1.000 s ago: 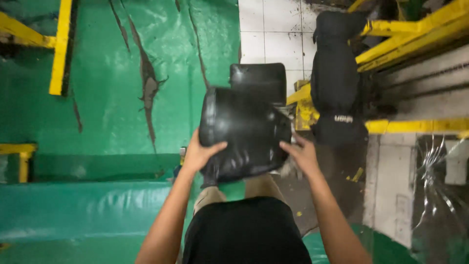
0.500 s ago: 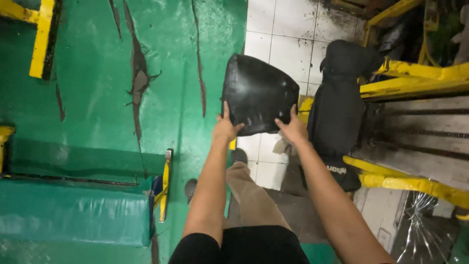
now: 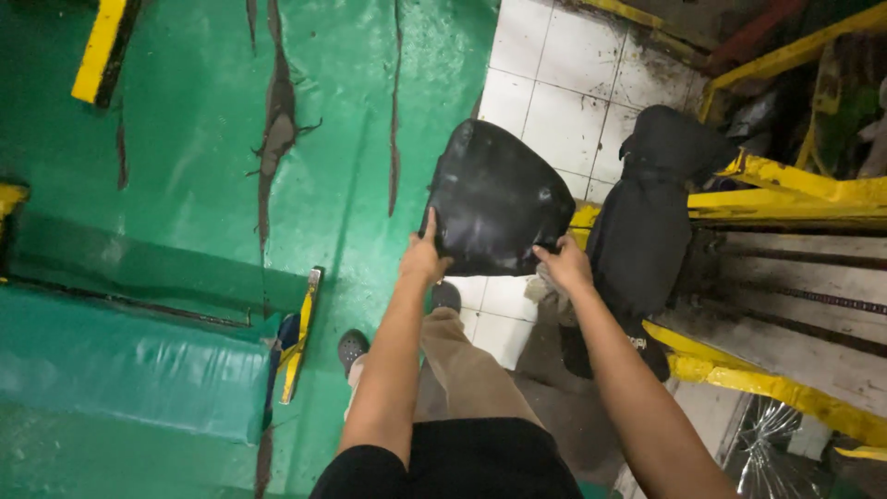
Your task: Spraying and wiping down various gym equipment and weight benches.
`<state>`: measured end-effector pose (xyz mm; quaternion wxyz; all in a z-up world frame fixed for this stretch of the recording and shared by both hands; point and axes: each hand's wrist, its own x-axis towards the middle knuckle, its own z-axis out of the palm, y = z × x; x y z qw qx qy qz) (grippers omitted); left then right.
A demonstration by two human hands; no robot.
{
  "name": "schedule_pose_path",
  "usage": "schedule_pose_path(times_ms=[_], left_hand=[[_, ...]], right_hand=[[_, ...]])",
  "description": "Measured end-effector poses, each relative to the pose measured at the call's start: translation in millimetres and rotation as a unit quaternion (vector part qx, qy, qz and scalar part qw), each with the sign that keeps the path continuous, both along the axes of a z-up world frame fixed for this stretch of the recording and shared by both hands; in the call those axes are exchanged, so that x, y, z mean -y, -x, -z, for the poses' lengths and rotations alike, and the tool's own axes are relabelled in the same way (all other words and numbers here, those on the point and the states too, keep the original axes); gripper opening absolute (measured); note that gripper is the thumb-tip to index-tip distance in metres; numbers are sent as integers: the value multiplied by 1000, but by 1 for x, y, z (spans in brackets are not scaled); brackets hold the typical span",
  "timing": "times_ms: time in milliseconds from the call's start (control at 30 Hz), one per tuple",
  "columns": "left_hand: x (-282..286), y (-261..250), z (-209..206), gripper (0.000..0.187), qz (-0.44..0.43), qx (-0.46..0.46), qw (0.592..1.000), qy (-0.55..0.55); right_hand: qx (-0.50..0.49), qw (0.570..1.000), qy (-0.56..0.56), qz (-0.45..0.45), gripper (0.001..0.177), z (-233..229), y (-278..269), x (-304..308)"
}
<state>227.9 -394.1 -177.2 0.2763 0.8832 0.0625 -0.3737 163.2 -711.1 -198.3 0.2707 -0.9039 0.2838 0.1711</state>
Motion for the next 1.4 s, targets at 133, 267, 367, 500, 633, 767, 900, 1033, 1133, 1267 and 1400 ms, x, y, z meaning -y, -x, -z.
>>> schedule_pose_path(times_ms=[133, 267, 367, 500, 633, 767, 900, 1033, 1133, 1267, 1400], left_hand=[[-4, 7, -20, 133, -33, 29, 999, 24], [-26, 57, -24, 132, -92, 92, 989, 74], [-51, 120, -7, 126, -110, 128, 980, 102], [-92, 203, -6, 114, -151, 153, 961, 174], [-139, 279, 0, 104, -145, 200, 948, 199], [-188, 352, -53, 97, -225, 107, 947, 201], [-253, 431, -86, 93, -282, 187, 887, 313], [-325, 499, -112, 73, -345, 232, 860, 295], [-373, 539, -159, 42, -413, 212, 824, 324], [-390, 575, -192, 25, -459, 255, 807, 269], [-396, 590, -214, 16, -462, 378, 786, 162]], right_hand=[[7, 997, -27, 68, 79, -27, 9, -11], [67, 997, 21, 35, 79, -31, 45, -14], [107, 993, 42, 10, 69, -38, 81, -32], [119, 991, 26, -55, 66, -29, 117, -66], [57, 994, -6, -95, 57, -32, 141, -134], [76, 969, -99, -212, 49, -54, 184, -239], [11, 875, -356, -329, 44, -103, 248, -376], [-88, 745, -545, -374, 47, -159, 292, -479], [-110, 730, -513, -438, 52, -199, 304, -527], [-177, 665, -526, -499, 62, -220, 321, -564], [-122, 615, -433, -647, 55, -217, 319, -595]])
